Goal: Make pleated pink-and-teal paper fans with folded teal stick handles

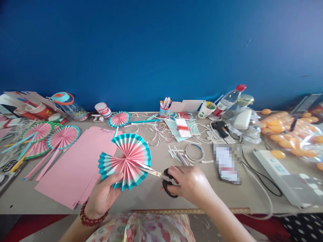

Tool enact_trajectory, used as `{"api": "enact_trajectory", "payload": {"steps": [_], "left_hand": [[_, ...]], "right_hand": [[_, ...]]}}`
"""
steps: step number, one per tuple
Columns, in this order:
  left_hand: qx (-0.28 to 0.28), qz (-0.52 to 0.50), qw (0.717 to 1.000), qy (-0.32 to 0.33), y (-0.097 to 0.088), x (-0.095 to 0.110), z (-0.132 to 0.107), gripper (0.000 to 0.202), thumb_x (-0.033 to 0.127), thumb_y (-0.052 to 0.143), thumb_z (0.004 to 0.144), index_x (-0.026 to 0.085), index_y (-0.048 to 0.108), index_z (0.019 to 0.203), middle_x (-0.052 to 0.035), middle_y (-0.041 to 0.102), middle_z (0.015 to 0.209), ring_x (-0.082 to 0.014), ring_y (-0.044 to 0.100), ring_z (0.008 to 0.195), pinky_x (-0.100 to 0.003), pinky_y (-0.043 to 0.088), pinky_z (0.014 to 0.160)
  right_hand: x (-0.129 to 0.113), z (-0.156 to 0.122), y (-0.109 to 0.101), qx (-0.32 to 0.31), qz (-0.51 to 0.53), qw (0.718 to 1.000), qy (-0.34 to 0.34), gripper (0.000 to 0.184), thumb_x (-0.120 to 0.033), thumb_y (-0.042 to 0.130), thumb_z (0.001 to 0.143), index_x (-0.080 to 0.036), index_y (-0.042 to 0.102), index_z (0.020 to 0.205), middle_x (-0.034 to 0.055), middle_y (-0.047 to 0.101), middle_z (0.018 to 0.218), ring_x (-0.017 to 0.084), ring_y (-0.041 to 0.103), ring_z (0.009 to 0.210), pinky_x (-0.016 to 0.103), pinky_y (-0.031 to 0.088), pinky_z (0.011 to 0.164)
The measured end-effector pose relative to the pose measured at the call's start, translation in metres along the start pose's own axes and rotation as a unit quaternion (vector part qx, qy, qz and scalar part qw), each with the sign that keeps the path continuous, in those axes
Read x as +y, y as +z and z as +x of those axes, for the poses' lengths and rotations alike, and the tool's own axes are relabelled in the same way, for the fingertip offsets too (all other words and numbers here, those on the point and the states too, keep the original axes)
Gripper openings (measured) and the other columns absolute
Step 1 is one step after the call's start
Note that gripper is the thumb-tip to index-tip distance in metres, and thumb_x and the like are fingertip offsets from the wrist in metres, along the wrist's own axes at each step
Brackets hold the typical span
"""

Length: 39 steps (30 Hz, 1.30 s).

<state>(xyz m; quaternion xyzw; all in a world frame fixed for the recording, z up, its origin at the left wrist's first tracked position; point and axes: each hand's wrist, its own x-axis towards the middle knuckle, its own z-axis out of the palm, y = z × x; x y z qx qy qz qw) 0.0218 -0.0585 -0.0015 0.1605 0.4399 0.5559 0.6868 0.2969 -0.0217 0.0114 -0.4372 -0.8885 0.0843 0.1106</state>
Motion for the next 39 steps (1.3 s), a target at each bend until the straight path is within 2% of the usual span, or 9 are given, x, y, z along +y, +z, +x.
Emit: {"api": "enact_trajectory", "payload": {"steps": [10, 18, 23, 28, 31, 39], "left_hand": [[0.007, 0.003, 1.0, -0.007, 0.002, 0.0, -0.001, 0.064, 0.024, 0.084, 0.067, 0.025, 0.065, 0.128, -0.0087, 0.073, 0.118, -0.0318, 0.069, 0.106, -0.034, 0.061, 0.077], [0.006, 0.007, 1.0, -0.009, 0.002, -0.001, -0.001, 0.06, 0.025, 0.084, 0.066, 0.029, 0.068, 0.124, -0.0067, 0.074, 0.116, -0.03, 0.07, 0.101, -0.031, 0.059, 0.074], [-0.001, 0.006, 1.0, -0.01, 0.001, -0.003, 0.001, 0.058, 0.025, 0.083, 0.068, 0.028, 0.069, 0.124, -0.0074, 0.075, 0.112, -0.03, 0.071, 0.1, -0.032, 0.059, 0.074], [0.0, 0.005, 1.0, -0.01, 0.003, -0.004, 0.001, 0.064, 0.026, 0.085, 0.066, 0.024, 0.067, 0.128, -0.0093, 0.075, 0.11, -0.0314, 0.071, 0.1, -0.034, 0.059, 0.076], [0.0, 0.002, 1.0, -0.008, 0.004, -0.004, 0.0, 0.065, 0.026, 0.085, 0.065, 0.025, 0.067, 0.127, -0.0089, 0.074, 0.113, -0.0316, 0.07, 0.103, -0.033, 0.059, 0.077], [0.002, 0.007, 1.0, -0.013, 0.003, -0.004, 0.0, 0.064, 0.027, 0.085, 0.067, 0.025, 0.066, 0.128, -0.0092, 0.074, 0.115, -0.0316, 0.07, 0.102, -0.035, 0.059, 0.076]], "right_hand": [[-0.003, 0.001, -0.004, -0.011, -0.002, 1.0, 0.008, 0.021, -0.021, 0.077, 0.072, -0.022, 0.058, 0.082, -0.0061, 0.065, 0.062, 0.013, 0.06, 0.053, 0.024, 0.03, 0.053], [0.0, -0.001, -0.002, 0.018, -0.019, 1.0, -0.005, 0.021, -0.017, 0.076, 0.07, -0.022, 0.06, 0.082, -0.006, 0.065, 0.061, 0.014, 0.06, 0.052, 0.024, 0.029, 0.052], [-0.002, 0.0, -0.002, 0.016, -0.007, 1.0, 0.003, 0.023, -0.019, 0.078, 0.07, -0.022, 0.059, 0.083, -0.006, 0.066, 0.062, 0.014, 0.061, 0.053, 0.023, 0.031, 0.052], [0.0, -0.003, 0.004, 0.015, -0.009, 1.0, 0.004, 0.023, -0.023, 0.078, 0.071, -0.022, 0.06, 0.084, -0.005, 0.066, 0.063, 0.014, 0.06, 0.054, 0.024, 0.03, 0.053], [0.001, -0.002, 0.007, 0.021, -0.011, 1.0, 0.004, 0.021, -0.025, 0.076, 0.072, -0.023, 0.06, 0.084, -0.0044, 0.066, 0.064, 0.014, 0.059, 0.053, 0.025, 0.029, 0.053], [-0.004, 0.003, 0.0, 0.012, -0.023, 1.0, 0.004, 0.02, -0.02, 0.077, 0.071, -0.022, 0.059, 0.08, -0.0049, 0.067, 0.063, 0.014, 0.06, 0.054, 0.025, 0.028, 0.053]]}}
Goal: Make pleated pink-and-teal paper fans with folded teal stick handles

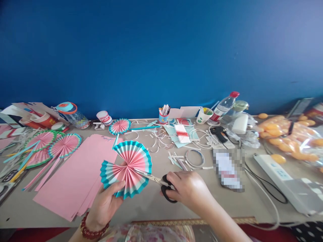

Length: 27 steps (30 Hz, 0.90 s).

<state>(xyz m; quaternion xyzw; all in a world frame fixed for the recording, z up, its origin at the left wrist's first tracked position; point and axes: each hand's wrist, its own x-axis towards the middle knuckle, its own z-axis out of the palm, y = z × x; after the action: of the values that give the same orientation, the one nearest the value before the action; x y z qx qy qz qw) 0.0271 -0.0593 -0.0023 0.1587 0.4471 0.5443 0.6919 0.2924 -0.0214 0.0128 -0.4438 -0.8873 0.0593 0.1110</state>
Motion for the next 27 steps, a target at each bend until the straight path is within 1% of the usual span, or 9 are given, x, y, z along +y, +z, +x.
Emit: {"api": "enact_trajectory", "payload": {"steps": [6, 11, 17, 27], "left_hand": [[0.001, -0.002, 1.0, -0.005, 0.0017, 0.0015, -0.0007, 0.063, 0.027, 0.086, 0.066, 0.025, 0.068, 0.126, -0.0101, 0.074, 0.112, -0.0322, 0.07, 0.1, -0.035, 0.058, 0.075], [-0.01, -0.001, 1.0, -0.005, 0.0018, 0.0001, -0.0011, 0.062, 0.028, 0.085, 0.068, 0.024, 0.067, 0.127, -0.0103, 0.074, 0.113, -0.0315, 0.071, 0.1, -0.035, 0.058, 0.076], [-0.011, 0.001, 1.0, -0.005, 0.002, 0.001, -0.004, 0.059, 0.027, 0.084, 0.069, 0.026, 0.068, 0.126, -0.0093, 0.074, 0.113, -0.0321, 0.07, 0.104, -0.035, 0.059, 0.077], [-0.013, -0.005, 1.0, -0.004, 0.0032, 0.0016, -0.0028, 0.053, 0.026, 0.084, 0.07, 0.027, 0.07, 0.122, -0.0073, 0.075, 0.111, -0.0306, 0.07, 0.102, -0.034, 0.058, 0.076]], "right_hand": [[0.0003, -0.0002, 0.0013, 0.011, -0.004, 1.0, 0.004, 0.022, -0.018, 0.078, 0.07, -0.022, 0.059, 0.08, -0.006, 0.066, 0.062, 0.014, 0.06, 0.054, 0.025, 0.028, 0.053], [-0.0023, 0.0017, -0.0007, 0.024, -0.006, 1.0, 0.005, 0.027, -0.016, 0.08, 0.066, -0.023, 0.058, 0.081, -0.0073, 0.065, 0.061, 0.013, 0.06, 0.053, 0.025, 0.028, 0.053], [-0.0038, 0.0038, -0.0022, 0.03, -0.023, 0.999, -0.008, 0.02, -0.018, 0.074, 0.071, -0.023, 0.057, 0.081, -0.0065, 0.064, 0.06, 0.014, 0.06, 0.052, 0.025, 0.028, 0.053], [-0.0038, 0.0034, -0.0028, 0.032, -0.039, 0.999, -0.011, 0.02, -0.02, 0.075, 0.072, -0.023, 0.057, 0.081, -0.0068, 0.064, 0.06, 0.014, 0.06, 0.052, 0.025, 0.029, 0.052]]}}
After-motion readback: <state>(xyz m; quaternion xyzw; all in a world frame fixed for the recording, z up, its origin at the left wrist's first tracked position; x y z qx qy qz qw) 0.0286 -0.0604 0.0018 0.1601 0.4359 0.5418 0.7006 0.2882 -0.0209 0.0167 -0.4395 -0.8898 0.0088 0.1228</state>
